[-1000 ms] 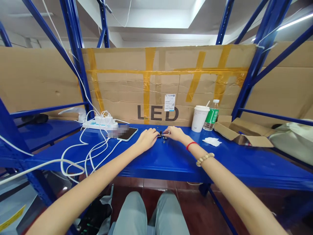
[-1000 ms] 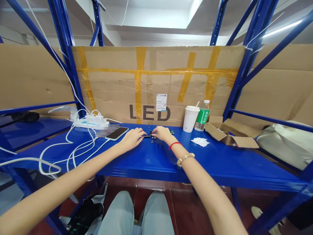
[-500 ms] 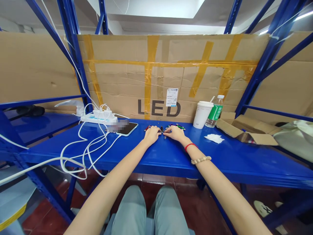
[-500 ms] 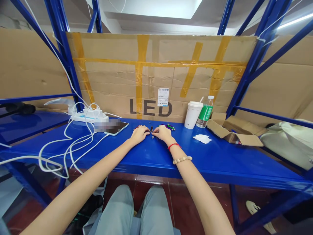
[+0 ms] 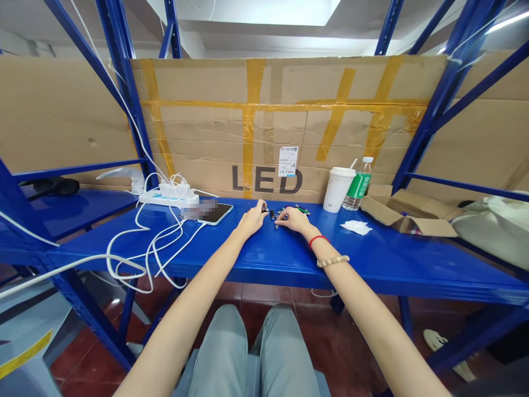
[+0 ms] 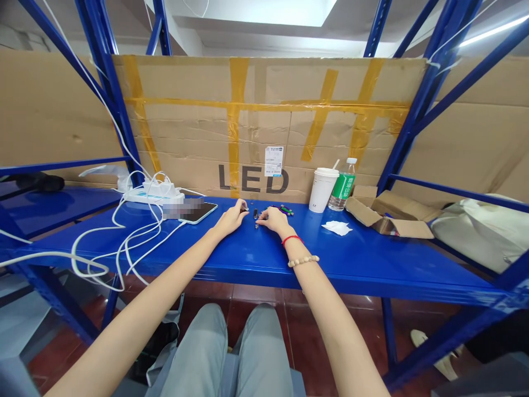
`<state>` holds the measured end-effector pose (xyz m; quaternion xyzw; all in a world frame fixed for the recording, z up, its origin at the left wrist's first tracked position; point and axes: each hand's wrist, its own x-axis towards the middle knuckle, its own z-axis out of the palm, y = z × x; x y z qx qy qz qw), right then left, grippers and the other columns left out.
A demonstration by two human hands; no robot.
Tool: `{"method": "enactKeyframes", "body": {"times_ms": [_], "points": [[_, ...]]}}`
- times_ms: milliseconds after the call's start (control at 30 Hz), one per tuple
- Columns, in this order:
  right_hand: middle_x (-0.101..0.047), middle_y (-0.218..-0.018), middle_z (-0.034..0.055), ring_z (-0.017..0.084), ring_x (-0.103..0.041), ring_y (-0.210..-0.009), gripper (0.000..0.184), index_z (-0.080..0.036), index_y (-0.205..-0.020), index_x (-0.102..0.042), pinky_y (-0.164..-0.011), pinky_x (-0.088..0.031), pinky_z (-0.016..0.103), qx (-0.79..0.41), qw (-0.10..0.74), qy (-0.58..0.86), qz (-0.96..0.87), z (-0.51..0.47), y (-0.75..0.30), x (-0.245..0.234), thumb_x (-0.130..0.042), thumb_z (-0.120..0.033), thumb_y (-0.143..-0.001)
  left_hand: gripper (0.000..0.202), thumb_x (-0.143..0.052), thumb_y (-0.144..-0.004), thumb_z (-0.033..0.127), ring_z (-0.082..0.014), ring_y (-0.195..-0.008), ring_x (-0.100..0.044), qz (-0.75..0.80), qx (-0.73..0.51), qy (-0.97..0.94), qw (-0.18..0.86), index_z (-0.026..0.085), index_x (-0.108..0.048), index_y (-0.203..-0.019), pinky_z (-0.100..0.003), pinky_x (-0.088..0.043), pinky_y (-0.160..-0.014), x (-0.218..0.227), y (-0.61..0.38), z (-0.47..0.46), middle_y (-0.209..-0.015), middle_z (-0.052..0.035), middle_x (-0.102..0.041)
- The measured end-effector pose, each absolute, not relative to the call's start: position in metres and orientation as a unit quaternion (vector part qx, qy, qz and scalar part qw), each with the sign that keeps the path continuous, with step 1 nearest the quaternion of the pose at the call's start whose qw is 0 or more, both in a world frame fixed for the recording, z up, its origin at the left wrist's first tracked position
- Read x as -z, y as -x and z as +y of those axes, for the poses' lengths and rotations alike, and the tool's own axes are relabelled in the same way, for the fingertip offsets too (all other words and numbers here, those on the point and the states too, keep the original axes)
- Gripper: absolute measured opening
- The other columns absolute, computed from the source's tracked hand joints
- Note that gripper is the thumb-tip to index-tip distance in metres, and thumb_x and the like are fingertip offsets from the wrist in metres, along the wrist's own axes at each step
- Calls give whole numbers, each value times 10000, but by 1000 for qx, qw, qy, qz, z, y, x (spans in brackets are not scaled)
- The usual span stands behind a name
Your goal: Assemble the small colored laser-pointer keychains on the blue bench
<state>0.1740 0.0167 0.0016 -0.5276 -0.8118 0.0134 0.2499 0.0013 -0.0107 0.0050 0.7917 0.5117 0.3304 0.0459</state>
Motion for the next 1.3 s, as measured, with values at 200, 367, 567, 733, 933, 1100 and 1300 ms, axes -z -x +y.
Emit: {"method": "enactKeyframes", "body": {"times_ms": [200,367,567,733,933,1100,1300], "points": [[-660,-821,35,117,-550,-651,258,-183,-821,-677,-610,-426,213,-51,443,445,-777,18,-169,-8,-551,-384,-721,223,-380,-834,336,-195,-857,-586,509,-306,-804,32,238,-387,-1034,-315,-440,-744,-4,-4,-12,-870,-40,-613],[-656,-780,53,124,-543,-638,289,-152,-788,-683,-598,-434,226,-100,475,395,-780,19,-163,-8,-591,-402,-677,235,-358,-845,304,-183,-876,-582,508,-316,-800,43,245,-396,-1069,-302,-435,-768,-7,-6,-15,-901,-32,-613],[-625,-709,52,117,-523,-598,351,-131,-729,-672,-555,-420,226,-116,495,382,-772,21,-161,-4,-607,-463,-637,245,-371,-837,285,-185,-884,-580,489,-326,-808,42,240,-400,-1076,-294,-440,-759,-7,-6,-16,-926,-37,-615],[-613,-745,43,108,-531,-635,324,-147,-657,-652,-582,-411,209,-79,452,351,-816,13,-160,-6,-547,-450,-705,234,-372,-831,263,-196,-881,-581,499,-307,-810,22,232,-418,-1059,-303,-444,-748,-5,-5,-14,-921,-44,-618],[-629,-798,27,102,-538,-629,301,-182,-741,-665,-595,-406,208,-44,391,389,-833,8,-158,-9,-479,-418,-765,204,-358,-841,255,-180,-914,-568,512,-303,-804,19,236,-443,-1026,-288,-435,-763,-3,-2,-10,-961,-38,-607],[-660,-835,-2,131,-577,-716,197,-239,-796,-671,-627,-410,223,0,381,517,-766,10,-167,-11,-514,-345,-740,184,-351,-850,303,-167,-845,-579,503,-311,-806,2,237,-460,-983,-257,-433,-709,-4,-2,-11,-902,-18,-613],[-677,-785,-3,164,-599,-797,184,-256,-739,-680,-609,-416,228,-15,322,606,-727,8,-175,-10,-578,-397,-681,200,-352,-851,330,-161,-830,-578,504,-307,-807,-10,234,-453,-995,-242,-423,-683,-5,-1,-12,-884,-17,-611]]}}
